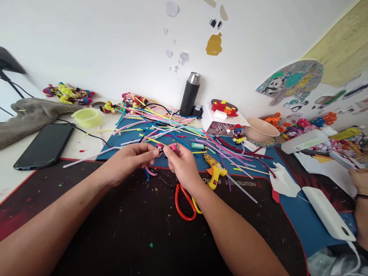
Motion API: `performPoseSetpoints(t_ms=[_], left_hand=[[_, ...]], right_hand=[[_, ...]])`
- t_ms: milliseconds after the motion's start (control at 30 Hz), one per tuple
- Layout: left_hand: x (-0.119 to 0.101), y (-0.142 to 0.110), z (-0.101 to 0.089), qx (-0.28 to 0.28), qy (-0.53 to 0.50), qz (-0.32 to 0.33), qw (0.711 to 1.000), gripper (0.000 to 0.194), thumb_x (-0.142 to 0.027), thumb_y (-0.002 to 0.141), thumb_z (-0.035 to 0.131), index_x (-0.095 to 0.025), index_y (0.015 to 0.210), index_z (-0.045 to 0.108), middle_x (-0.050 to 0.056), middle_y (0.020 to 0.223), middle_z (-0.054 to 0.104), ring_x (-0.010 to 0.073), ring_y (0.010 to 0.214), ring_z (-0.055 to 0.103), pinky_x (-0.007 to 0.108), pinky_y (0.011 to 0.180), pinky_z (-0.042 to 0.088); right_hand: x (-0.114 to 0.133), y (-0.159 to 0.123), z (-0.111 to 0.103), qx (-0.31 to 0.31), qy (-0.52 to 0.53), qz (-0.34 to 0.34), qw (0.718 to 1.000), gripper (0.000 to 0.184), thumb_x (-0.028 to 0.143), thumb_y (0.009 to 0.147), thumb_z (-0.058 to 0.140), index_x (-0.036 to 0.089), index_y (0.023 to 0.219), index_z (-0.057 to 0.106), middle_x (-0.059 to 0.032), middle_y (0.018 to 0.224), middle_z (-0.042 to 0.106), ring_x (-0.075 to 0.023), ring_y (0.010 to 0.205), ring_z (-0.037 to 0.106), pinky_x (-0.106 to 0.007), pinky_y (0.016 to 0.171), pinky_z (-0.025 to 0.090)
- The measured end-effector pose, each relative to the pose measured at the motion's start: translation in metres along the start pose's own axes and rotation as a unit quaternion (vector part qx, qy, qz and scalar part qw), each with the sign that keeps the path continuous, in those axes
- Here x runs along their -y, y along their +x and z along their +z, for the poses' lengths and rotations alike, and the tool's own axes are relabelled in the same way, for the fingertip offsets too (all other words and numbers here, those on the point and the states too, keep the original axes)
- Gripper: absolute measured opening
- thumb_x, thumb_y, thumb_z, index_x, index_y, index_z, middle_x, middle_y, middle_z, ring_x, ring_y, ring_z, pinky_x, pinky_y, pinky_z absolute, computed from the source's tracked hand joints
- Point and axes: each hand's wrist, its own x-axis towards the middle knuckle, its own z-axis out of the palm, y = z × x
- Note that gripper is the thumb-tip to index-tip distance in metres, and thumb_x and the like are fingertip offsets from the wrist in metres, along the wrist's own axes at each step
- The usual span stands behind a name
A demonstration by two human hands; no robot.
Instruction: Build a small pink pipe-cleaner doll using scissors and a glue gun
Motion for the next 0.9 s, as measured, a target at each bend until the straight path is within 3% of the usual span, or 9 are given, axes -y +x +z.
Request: performPoseSetpoints(t_ms=[900], left_hand=[[-0.0003,0.0001,0.0021,-0.047,-0.069,-0.025,0.996,0.035,-0.049,0.073,0.090,-0.018,0.078,0.074,0.001,0.075,0.062,0.0128,0.064,0.047,0.023,0.057,0.037]], right_hand=[[0.0011,0.0003,0.0024,-0.007,0.054,0.007,0.998,0.047,0.066,0.085,0.081,0.023,0.087,0.062,0.0100,0.059,0.036,-0.0087,0.048,0.031,-0.025,0.046,0.023]])
